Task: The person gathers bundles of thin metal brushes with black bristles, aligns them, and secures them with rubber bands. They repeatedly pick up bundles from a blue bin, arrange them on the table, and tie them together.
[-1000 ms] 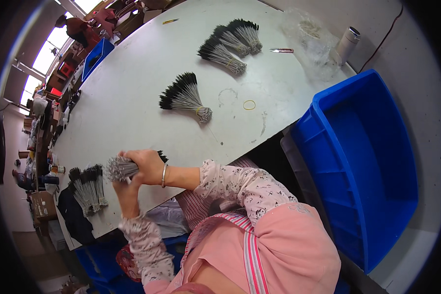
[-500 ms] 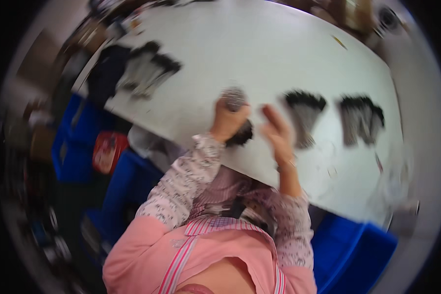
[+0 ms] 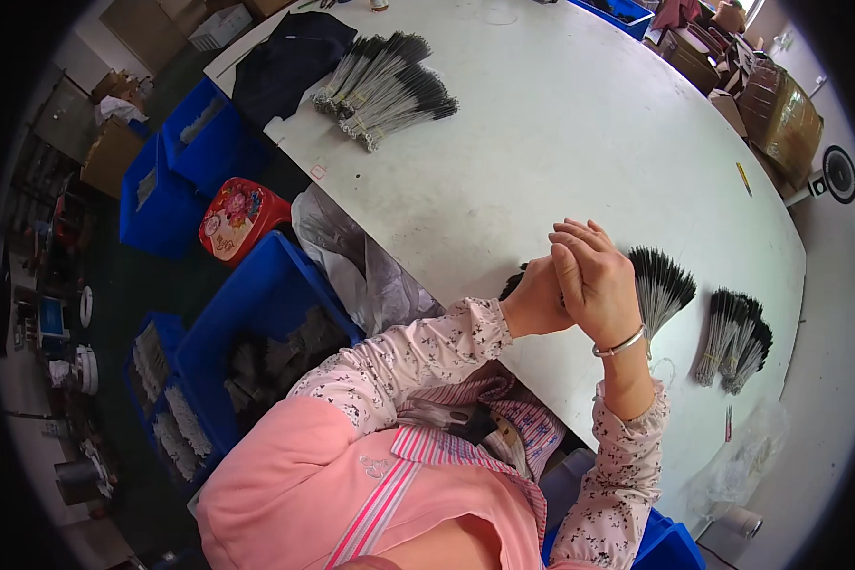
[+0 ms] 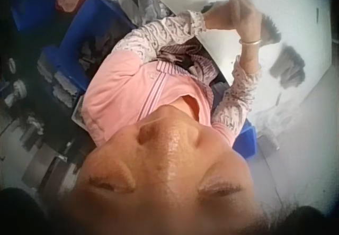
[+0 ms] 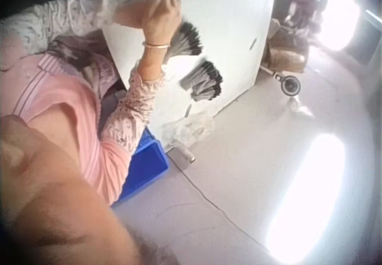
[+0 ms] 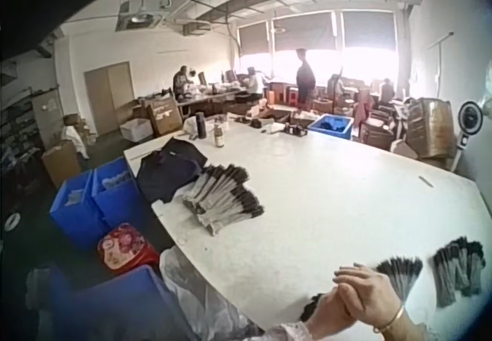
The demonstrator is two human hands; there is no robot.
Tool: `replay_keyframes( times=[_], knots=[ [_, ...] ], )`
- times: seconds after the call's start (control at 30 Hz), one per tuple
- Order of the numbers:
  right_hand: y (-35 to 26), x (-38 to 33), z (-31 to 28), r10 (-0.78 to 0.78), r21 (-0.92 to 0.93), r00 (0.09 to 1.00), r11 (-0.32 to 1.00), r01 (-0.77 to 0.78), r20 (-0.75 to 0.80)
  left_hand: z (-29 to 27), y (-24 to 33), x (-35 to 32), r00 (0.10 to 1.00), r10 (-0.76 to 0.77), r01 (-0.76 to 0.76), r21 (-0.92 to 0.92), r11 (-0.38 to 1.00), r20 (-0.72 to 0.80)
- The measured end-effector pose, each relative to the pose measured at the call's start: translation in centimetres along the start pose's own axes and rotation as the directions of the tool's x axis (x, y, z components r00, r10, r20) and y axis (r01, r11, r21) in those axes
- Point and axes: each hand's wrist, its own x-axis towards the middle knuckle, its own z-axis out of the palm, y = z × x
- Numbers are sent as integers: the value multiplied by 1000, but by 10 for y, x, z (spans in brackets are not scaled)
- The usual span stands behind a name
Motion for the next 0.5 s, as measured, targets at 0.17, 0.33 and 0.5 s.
replay_keyframes(
  times=[0.17, 0.33, 0.5],
  knots=[
    [-3, 18, 16, 119, 73, 992, 991, -116, -41, -17, -2, 3, 997, -65, 64, -34, 997, -38],
    [0, 14, 22, 172, 114, 985, 979, -169, -11, -8, 5, 2, 977, -31, 62, 142, 988, -210],
    [-1, 9, 25, 180, 81, 981, 979, -186, 67, -14, 14, -7, 958, -126, 130, -3, 992, -256]
  ],
)
